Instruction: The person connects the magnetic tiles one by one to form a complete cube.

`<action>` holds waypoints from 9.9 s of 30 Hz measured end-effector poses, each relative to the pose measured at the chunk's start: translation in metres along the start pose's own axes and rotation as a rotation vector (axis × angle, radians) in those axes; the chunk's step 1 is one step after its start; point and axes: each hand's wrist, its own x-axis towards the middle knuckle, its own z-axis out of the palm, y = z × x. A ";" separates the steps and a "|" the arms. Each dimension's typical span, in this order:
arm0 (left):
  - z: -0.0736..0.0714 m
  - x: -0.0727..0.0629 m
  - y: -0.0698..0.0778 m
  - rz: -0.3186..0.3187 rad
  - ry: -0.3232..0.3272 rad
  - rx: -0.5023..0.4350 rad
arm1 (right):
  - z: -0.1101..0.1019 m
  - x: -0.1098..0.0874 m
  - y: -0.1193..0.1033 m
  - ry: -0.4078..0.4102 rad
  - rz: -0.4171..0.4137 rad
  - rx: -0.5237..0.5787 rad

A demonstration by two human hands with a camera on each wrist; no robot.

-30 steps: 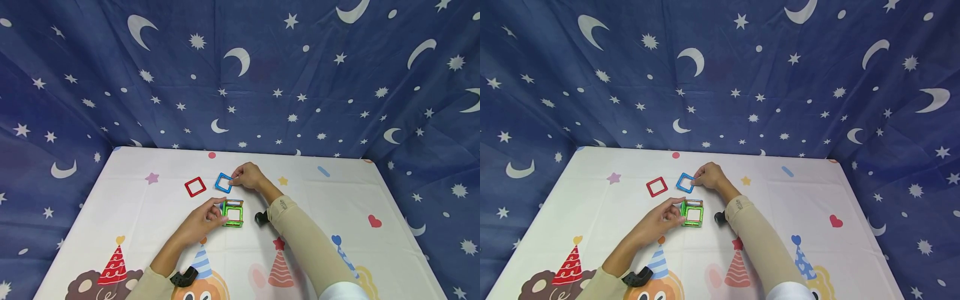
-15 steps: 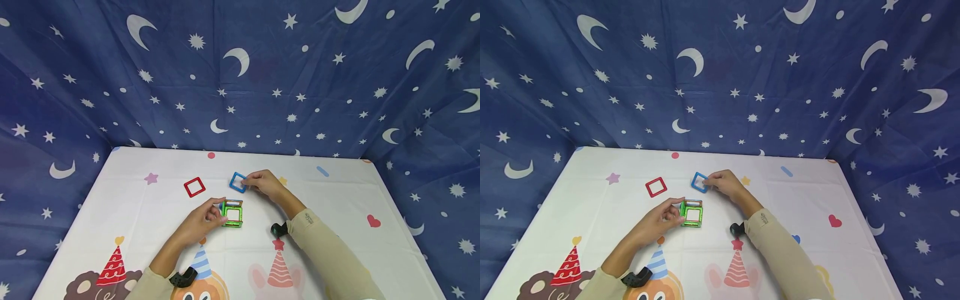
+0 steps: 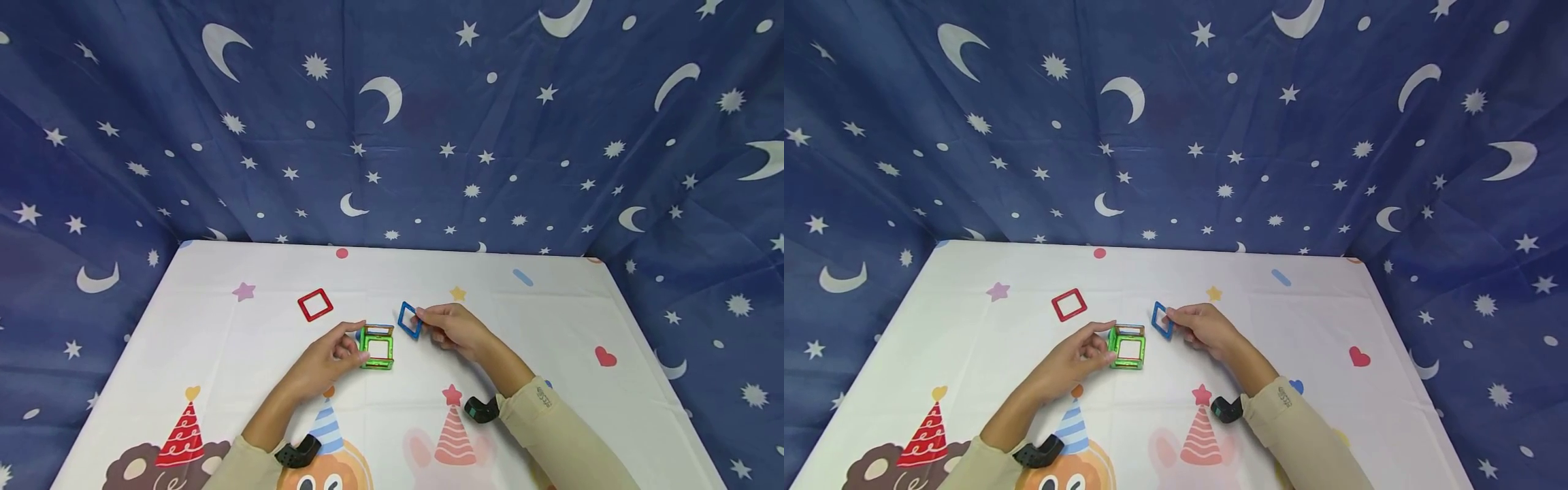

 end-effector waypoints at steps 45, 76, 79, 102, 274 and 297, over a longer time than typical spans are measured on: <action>-0.001 0.001 -0.001 -0.020 -0.001 0.013 | 0.058 -0.022 0.017 -0.081 -0.115 -0.185; -0.003 -0.001 -0.001 -0.030 0.009 -0.012 | 0.054 -0.020 0.019 0.092 -0.508 -0.701; -0.003 -0.001 0.000 -0.029 0.009 -0.019 | 0.052 -0.018 0.017 0.081 -0.515 -0.706; -0.001 0.000 -0.001 -0.006 -0.005 -0.045 | 0.044 -0.006 0.020 0.057 -0.459 -0.643; -0.001 -0.004 -0.002 0.063 -0.023 0.035 | 0.037 -0.014 -0.006 -0.034 -0.685 -0.925; -0.002 -0.003 -0.003 0.025 -0.020 -0.006 | 0.042 -0.016 0.017 -0.021 -0.537 -0.753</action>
